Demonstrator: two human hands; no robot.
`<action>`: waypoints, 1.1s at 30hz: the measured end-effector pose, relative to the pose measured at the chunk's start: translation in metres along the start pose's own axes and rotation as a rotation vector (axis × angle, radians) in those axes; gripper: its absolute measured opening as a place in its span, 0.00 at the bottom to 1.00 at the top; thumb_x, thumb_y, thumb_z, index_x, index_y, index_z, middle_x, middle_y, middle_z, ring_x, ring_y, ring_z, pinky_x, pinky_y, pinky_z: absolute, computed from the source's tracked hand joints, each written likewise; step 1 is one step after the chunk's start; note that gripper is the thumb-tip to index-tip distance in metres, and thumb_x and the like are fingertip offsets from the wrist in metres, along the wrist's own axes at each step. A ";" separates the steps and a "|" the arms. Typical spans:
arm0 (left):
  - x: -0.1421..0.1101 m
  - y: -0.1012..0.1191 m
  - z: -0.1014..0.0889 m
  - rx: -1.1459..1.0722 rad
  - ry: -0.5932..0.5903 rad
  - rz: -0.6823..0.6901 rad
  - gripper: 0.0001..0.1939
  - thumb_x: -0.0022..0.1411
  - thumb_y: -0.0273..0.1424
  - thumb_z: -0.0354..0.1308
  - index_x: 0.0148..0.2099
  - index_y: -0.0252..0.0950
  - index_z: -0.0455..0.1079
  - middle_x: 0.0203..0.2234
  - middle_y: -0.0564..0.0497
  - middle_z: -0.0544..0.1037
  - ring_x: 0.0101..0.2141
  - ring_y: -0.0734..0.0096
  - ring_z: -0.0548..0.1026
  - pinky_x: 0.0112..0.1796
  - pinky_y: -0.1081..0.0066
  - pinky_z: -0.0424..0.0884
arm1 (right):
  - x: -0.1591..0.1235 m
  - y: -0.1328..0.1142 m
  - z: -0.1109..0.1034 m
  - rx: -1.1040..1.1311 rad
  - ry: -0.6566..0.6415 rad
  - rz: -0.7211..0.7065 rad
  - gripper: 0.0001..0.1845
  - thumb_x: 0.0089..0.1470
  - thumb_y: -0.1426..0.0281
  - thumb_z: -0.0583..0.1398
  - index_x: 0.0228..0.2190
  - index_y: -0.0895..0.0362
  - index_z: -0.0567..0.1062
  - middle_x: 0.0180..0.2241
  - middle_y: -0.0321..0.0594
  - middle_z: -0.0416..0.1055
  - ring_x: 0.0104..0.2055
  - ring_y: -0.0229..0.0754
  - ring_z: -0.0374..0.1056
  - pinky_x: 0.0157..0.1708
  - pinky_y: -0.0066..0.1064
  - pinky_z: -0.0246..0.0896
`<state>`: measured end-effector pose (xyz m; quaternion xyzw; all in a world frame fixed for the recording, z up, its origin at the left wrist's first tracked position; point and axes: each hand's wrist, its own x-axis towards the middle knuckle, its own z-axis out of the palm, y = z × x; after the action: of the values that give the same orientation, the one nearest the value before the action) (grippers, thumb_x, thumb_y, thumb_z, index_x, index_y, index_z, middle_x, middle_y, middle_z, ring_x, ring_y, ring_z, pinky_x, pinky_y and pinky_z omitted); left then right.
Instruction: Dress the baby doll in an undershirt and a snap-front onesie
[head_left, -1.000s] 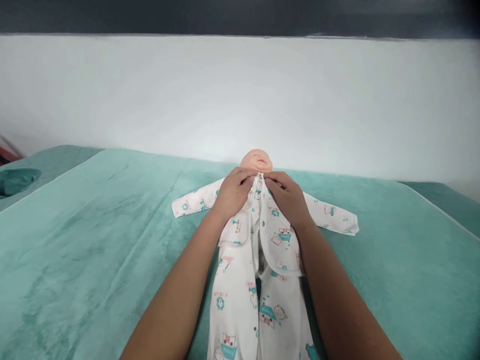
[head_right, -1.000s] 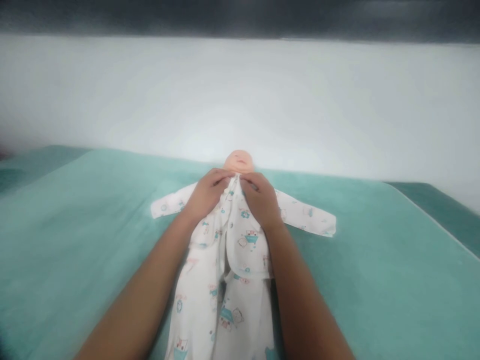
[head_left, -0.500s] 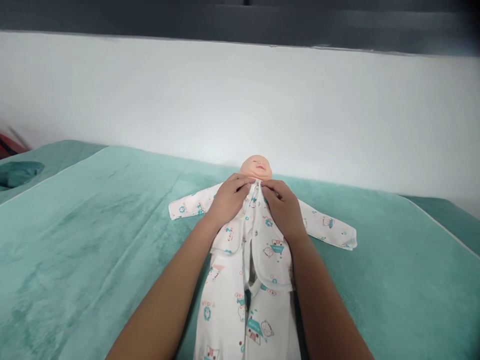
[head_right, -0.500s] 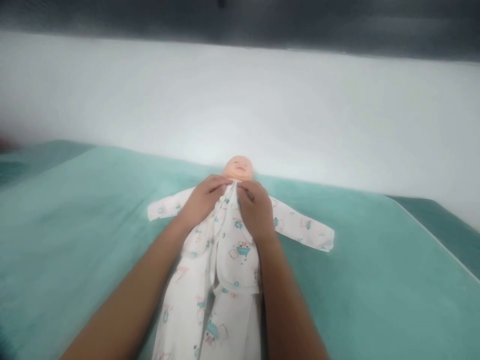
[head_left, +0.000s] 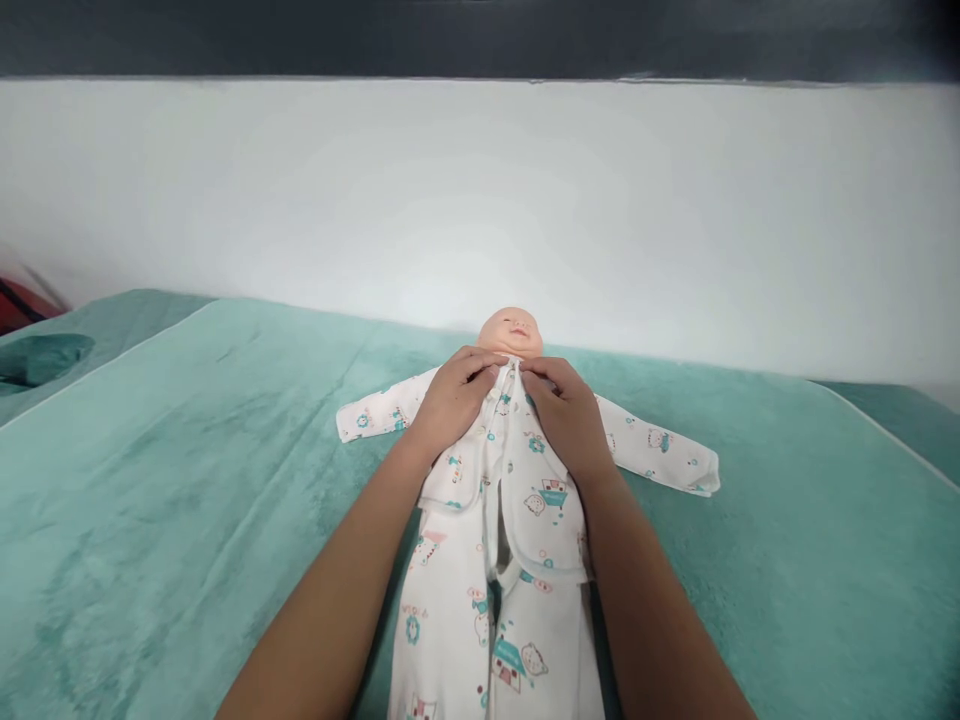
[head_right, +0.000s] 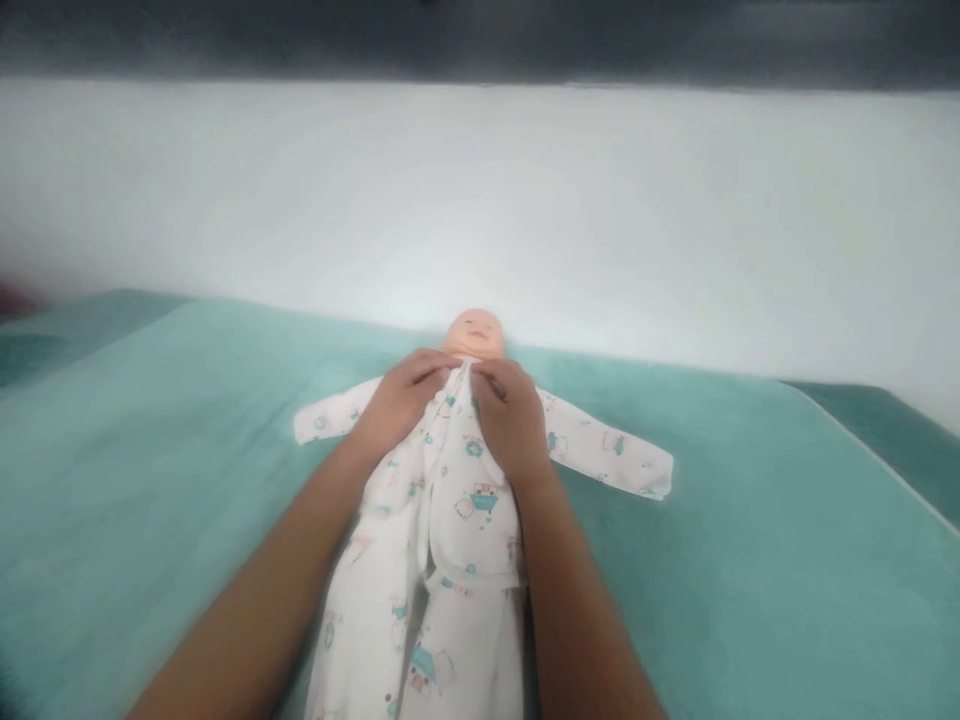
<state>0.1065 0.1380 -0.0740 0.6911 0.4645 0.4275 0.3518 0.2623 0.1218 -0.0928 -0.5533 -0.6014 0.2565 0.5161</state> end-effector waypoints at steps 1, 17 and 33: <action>0.000 0.000 0.000 -0.002 0.002 -0.004 0.13 0.65 0.29 0.50 0.45 0.41 0.75 0.49 0.51 0.75 0.51 0.67 0.72 0.56 0.67 0.64 | 0.000 0.000 0.000 -0.002 -0.001 0.002 0.11 0.55 0.64 0.56 0.37 0.50 0.77 0.44 0.39 0.74 0.47 0.47 0.67 0.49 0.42 0.60; 0.000 -0.006 0.000 0.000 -0.009 0.050 0.14 0.66 0.28 0.49 0.47 0.38 0.75 0.49 0.50 0.75 0.52 0.68 0.72 0.57 0.69 0.64 | -0.005 -0.005 -0.001 -0.016 -0.006 0.004 0.10 0.56 0.66 0.56 0.36 0.51 0.78 0.45 0.37 0.75 0.49 0.47 0.68 0.52 0.41 0.58; 0.000 -0.010 0.001 -0.001 -0.005 0.079 0.14 0.66 0.27 0.49 0.47 0.36 0.75 0.49 0.48 0.74 0.51 0.70 0.72 0.57 0.70 0.63 | -0.005 -0.005 -0.002 -0.086 -0.005 0.036 0.11 0.56 0.65 0.57 0.37 0.51 0.78 0.44 0.35 0.76 0.49 0.45 0.69 0.50 0.39 0.58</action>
<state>0.1045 0.1412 -0.0829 0.7100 0.4357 0.4394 0.3362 0.2616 0.1148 -0.0893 -0.5853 -0.6029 0.2410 0.4856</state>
